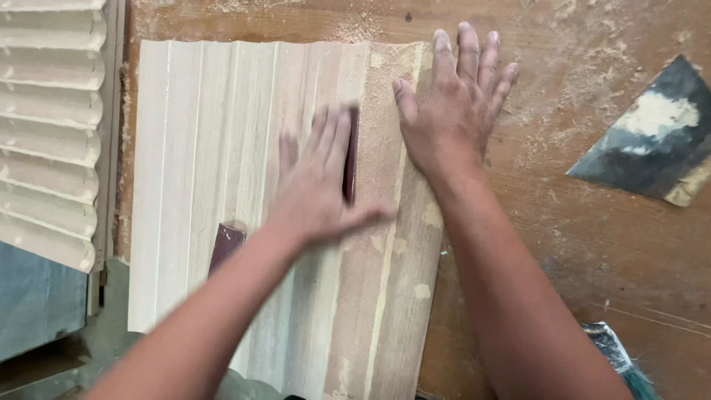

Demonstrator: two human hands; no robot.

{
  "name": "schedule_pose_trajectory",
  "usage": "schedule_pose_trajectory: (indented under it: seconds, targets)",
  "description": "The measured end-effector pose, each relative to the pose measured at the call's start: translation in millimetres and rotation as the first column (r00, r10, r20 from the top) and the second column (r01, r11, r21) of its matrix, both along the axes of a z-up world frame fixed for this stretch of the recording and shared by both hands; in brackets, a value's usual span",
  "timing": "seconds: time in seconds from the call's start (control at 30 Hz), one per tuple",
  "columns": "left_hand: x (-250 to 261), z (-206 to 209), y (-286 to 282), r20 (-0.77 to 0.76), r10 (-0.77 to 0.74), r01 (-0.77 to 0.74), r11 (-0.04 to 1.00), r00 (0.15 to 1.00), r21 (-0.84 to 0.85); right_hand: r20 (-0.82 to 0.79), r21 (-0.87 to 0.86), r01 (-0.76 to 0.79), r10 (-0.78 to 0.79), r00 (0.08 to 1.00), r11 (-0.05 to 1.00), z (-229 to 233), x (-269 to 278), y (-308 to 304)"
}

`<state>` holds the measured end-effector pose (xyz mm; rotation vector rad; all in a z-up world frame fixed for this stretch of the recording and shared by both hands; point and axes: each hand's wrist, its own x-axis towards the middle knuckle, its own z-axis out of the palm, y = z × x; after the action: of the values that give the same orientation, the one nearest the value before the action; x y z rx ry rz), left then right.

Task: The person sands the surface of a grooved wooden panel by hand using small pieces of sandpaper, then uses a brush to clear away the wood dust before continuing to sand different sections of the panel.

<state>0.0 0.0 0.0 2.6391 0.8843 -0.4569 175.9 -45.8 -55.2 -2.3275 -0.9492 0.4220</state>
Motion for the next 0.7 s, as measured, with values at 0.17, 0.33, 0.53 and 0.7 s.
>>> schedule_pose_trajectory:
  seconds: [0.17, 0.33, 0.53, 0.7]
  targets:
    - [53, 4, 41, 0.071, 0.049, -0.047, 0.998, 0.996, -0.032, -0.005, -0.012, 0.03, -0.031, 1.0, 0.999, 0, -2, 0]
    - [-31, -9, -23, 0.119, 0.005, -0.006, 1.0, 0.993, 0.012, 0.017, 0.023, -0.006, 0.005, 1.0, 1.0, -1, -3, 1]
    - [22, -3, 23, -0.122, 0.034, -0.037, 0.999, 0.992, -0.021, 0.111, 0.036, -0.015, 0.011, 0.994, 0.999, -37, 7, 7]
    - [25, 9, 31, 0.021, -0.001, 0.001, 1.0, 1.0, 0.005, 0.132, 0.113, -0.023, 0.008, 0.991, 0.993, -11, 7, 7]
